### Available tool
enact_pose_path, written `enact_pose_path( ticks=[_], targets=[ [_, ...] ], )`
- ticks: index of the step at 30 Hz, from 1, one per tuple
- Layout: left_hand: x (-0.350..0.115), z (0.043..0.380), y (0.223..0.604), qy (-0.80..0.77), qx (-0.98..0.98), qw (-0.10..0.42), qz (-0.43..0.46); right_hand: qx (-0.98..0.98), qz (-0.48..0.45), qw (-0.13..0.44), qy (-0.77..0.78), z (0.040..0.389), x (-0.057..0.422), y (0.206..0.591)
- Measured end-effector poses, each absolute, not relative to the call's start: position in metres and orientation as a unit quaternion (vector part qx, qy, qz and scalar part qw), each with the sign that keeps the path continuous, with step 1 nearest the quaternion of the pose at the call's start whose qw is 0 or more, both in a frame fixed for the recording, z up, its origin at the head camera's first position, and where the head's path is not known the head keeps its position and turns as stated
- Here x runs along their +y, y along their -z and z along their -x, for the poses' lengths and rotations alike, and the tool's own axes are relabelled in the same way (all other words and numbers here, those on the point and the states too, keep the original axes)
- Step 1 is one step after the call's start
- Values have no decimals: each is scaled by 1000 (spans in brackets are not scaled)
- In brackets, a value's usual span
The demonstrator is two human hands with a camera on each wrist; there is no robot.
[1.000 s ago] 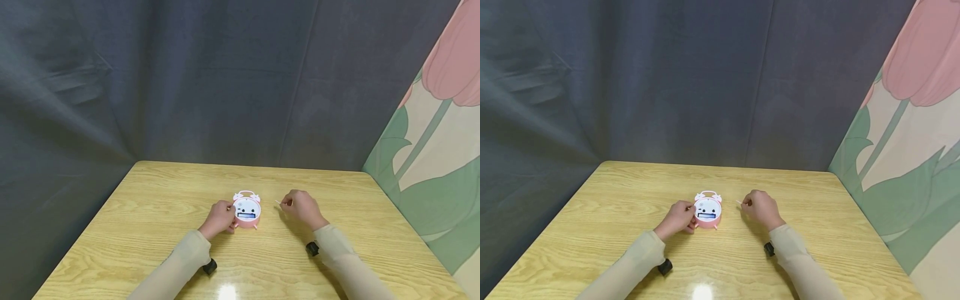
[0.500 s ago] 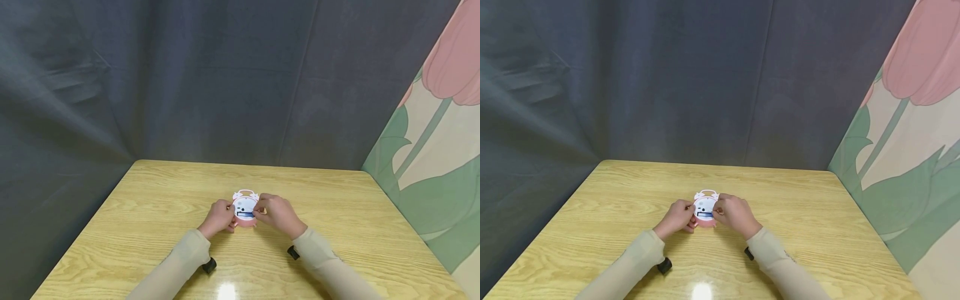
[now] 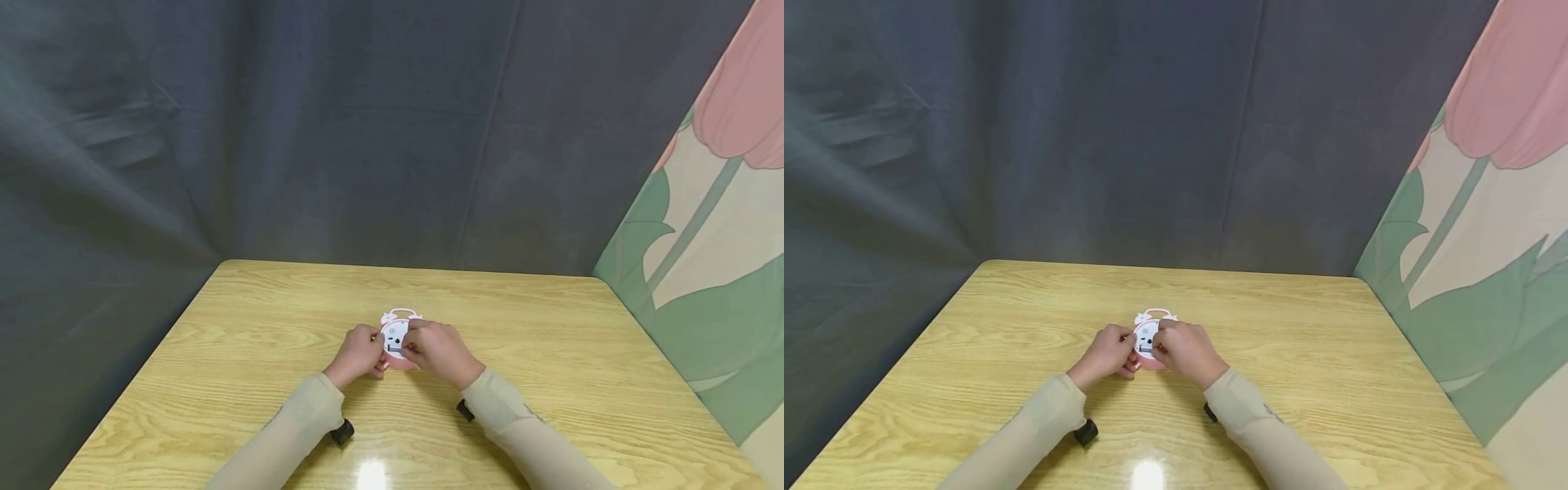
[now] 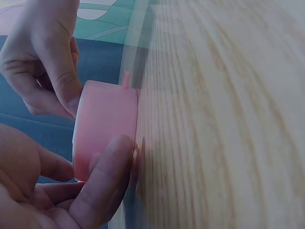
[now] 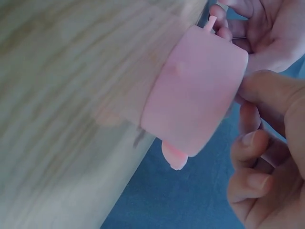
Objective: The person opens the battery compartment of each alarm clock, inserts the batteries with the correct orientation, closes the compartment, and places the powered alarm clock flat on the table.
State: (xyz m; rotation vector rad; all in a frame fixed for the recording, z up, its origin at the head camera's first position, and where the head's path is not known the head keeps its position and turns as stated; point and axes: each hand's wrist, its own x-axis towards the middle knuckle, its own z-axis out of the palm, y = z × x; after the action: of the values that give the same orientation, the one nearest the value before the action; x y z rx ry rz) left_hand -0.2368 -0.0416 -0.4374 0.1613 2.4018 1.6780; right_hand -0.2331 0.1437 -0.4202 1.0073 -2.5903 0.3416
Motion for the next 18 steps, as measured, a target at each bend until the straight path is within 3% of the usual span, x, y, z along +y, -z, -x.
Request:
enact_pose_path(
  ticks=[13,18],
  targets=[
    [-41,236,437,-568,814,107,-55,-916,-345,158,-131,231,140,419],
    [-41,236,438,-570,813,108,-54,-927,-297,102,-205,235,138,420]
  ],
)
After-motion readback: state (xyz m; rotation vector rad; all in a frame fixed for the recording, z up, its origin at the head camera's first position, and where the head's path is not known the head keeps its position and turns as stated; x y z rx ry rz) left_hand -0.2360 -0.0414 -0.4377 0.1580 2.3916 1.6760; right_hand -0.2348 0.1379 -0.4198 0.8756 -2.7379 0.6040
